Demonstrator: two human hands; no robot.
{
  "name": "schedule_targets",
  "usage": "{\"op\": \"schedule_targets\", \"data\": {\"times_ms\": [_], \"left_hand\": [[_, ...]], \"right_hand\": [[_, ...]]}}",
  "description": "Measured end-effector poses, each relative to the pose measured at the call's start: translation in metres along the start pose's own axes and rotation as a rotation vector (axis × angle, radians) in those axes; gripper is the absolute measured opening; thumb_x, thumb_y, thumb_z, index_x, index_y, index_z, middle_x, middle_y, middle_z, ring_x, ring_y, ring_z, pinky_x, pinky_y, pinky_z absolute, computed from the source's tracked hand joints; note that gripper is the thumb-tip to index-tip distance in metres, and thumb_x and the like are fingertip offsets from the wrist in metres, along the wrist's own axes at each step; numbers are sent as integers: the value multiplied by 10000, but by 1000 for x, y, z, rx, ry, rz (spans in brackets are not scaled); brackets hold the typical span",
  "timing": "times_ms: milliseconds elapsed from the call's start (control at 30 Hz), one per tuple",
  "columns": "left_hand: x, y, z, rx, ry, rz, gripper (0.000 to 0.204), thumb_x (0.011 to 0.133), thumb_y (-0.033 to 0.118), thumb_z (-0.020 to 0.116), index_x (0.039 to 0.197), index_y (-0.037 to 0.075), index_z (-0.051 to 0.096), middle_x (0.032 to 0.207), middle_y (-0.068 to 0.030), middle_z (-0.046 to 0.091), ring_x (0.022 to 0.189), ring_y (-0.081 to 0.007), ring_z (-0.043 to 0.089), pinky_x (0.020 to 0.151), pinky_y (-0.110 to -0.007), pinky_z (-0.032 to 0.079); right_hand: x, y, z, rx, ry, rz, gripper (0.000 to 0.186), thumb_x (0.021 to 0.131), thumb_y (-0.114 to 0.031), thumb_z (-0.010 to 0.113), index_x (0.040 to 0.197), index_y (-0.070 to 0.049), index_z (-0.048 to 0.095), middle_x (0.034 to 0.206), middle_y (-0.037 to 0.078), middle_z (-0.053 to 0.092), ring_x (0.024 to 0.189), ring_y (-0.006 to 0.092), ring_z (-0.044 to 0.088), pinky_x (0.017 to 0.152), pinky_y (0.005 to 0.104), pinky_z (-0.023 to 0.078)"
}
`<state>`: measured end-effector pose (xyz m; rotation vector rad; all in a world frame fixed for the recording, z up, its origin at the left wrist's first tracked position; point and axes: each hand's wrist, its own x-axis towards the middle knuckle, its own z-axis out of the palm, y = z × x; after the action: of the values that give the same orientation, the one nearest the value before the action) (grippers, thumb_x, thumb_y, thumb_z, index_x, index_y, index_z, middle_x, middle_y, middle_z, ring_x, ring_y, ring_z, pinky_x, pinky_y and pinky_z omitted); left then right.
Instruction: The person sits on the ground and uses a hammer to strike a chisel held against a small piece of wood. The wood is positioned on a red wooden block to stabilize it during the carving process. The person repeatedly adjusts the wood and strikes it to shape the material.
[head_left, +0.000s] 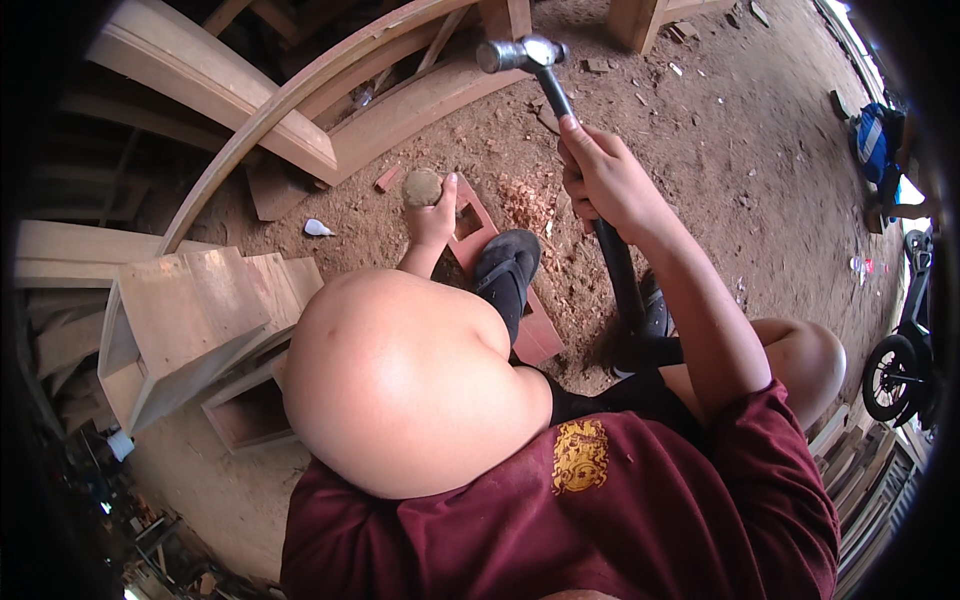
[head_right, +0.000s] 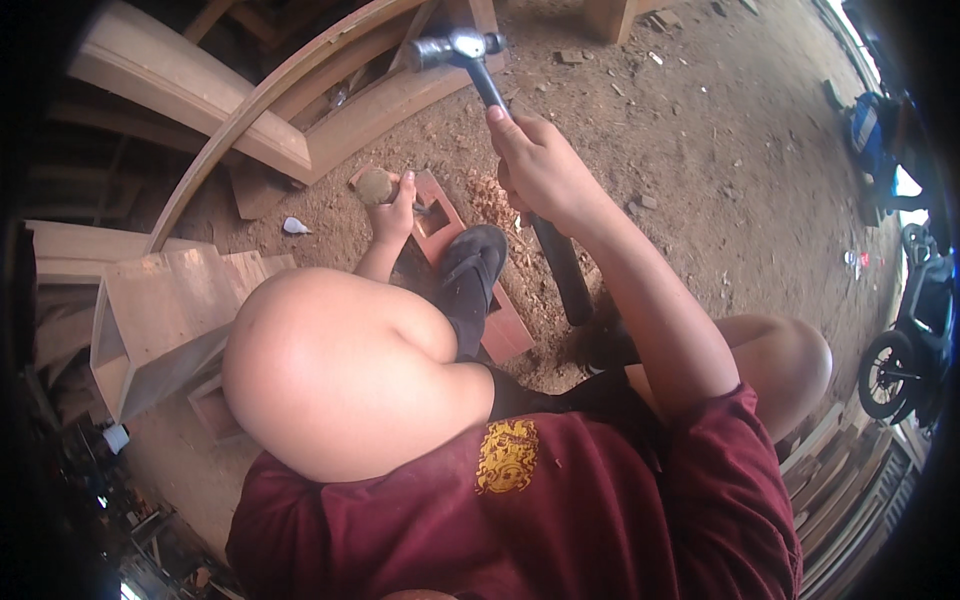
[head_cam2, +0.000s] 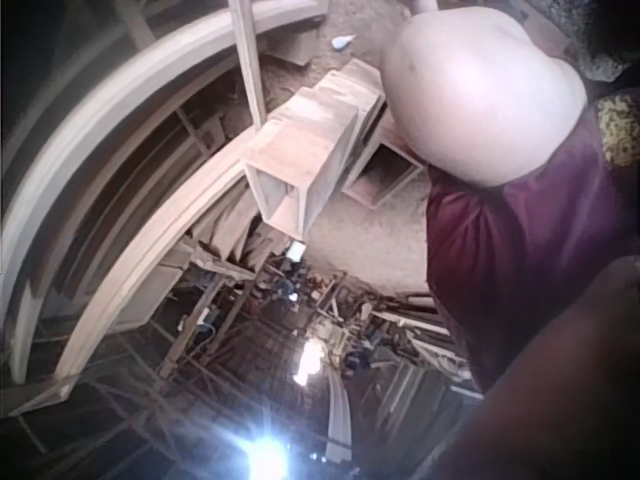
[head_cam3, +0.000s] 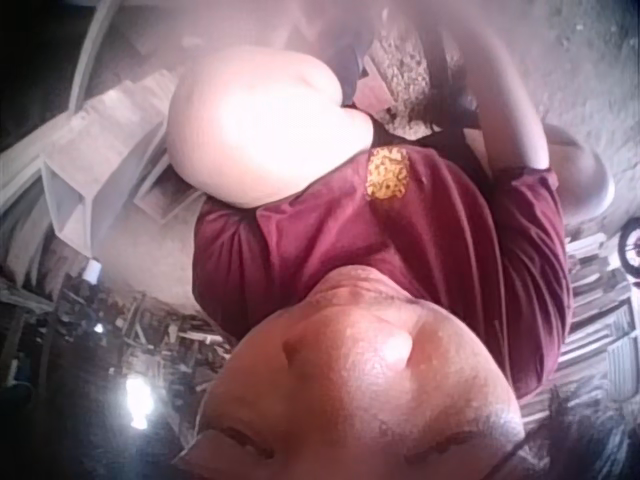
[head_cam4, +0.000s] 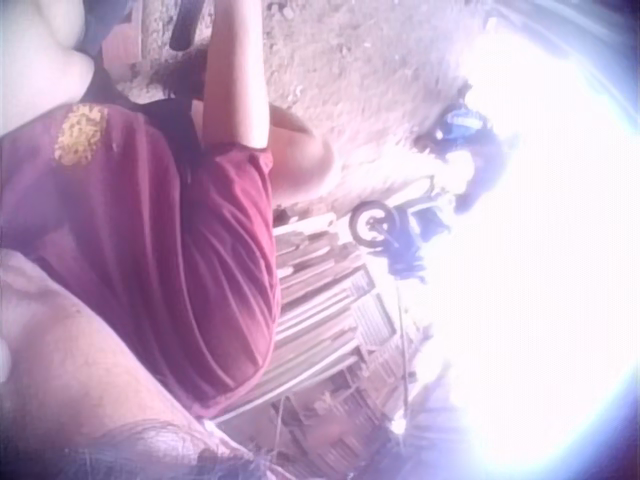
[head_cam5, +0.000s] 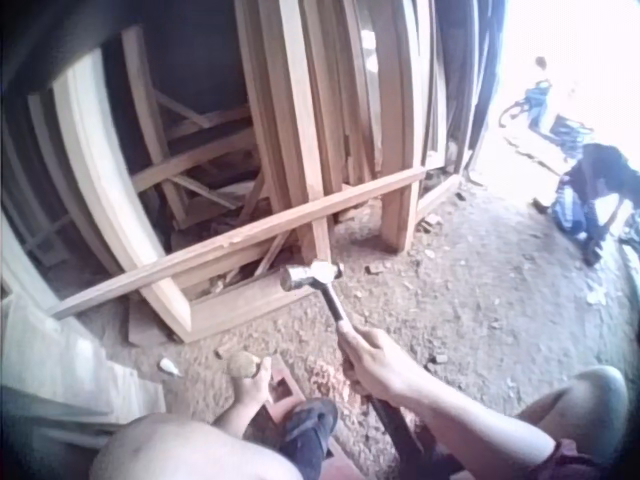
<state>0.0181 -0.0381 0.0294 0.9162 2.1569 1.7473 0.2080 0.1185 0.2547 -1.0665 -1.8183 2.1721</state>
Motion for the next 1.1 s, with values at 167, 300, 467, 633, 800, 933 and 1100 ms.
{"op": "schedule_targets", "data": {"times_ms": [167, 300, 467, 633, 800, 933, 1100], "left_hand": [[-5, 14, 8, 71, 8, 110, 258, 903, 175, 671, 718, 40, 554, 640, -15, 560, 597, -128, 534, 565, -321, 435], [-4, 17, 4, 71, -15, 82, 257, 900, 184, 672, 713, 40, 571, 664, -18, 582, 619, -130, 548, 581, -324, 443], [-5, 30, 15, 69, -28, 98, 169, 889, 153, 666, 783, 32, 611, 701, -51, 627, 662, -174, 606, 610, -348, 474], [-9, 9, 11, 217, 7, 43, 172, 887, 178, 659, 817, 26, 618, 715, -104, 644, 658, -267, 628, 603, -398, 481], [1, 11, 3, 130, -42, 56, 246, 895, 155, 655, 703, 29, 566, 638, -46, 590, 585, -152, 563, 552, -342, 443], [11, 22, 20, 71, -49, 108, 247, 879, 179, 672, 726, 3, 590, 650, -93, 624, 595, -206, 609, 560, -378, 464], [1, 10, 17, 49, -78, 149, 160, 858, 132, 699, 843, 20, 585, 715, -44, 609, 607, -147, 576, 572, -335, 471]], "right_hand": [[-32, -54, 6, -61, -3, -261, 441, 1037, -487, 359, 822, -114, 456, 549, -62, 349, 410, 36, 302, 368, 220, 257], [-63, -110, 9, 115, -9, -427, 410, 1042, -430, 364, 831, -98, 481, 537, -48, 362, 386, 76, 331, 360, 259, 288], [-16, -3, 36, -438, 207, -678, 412, 1022, -327, 397, 846, -8, 589, 741, 181, 600, 685, 285, 601, 629, 421, 468], [11, 41, 51, -641, -122, -41, 538, 1027, -431, 367, 868, 4, 642, 811, 266, 638, 808, 407, 642, 763, 489, 480], [-23, -89, 38, -446, 94, -765, 258, 987, -215, 467, 944, 16, 574, 683, 167, 576, 624, 342, 600, 602, 434, 484], [-12, -19, 47, -429, 214, -797, 368, 1020, -313, 412, 887, 8, 535, 674, 207, 568, 631, 317, 583, 615, 419, 478], [17, 79, 42, -329, -91, 51, 499, 1022, -464, 420, 820, -24, 538, 583, 65, 505, 506, 178, 520, 481, 361, 450]]}}
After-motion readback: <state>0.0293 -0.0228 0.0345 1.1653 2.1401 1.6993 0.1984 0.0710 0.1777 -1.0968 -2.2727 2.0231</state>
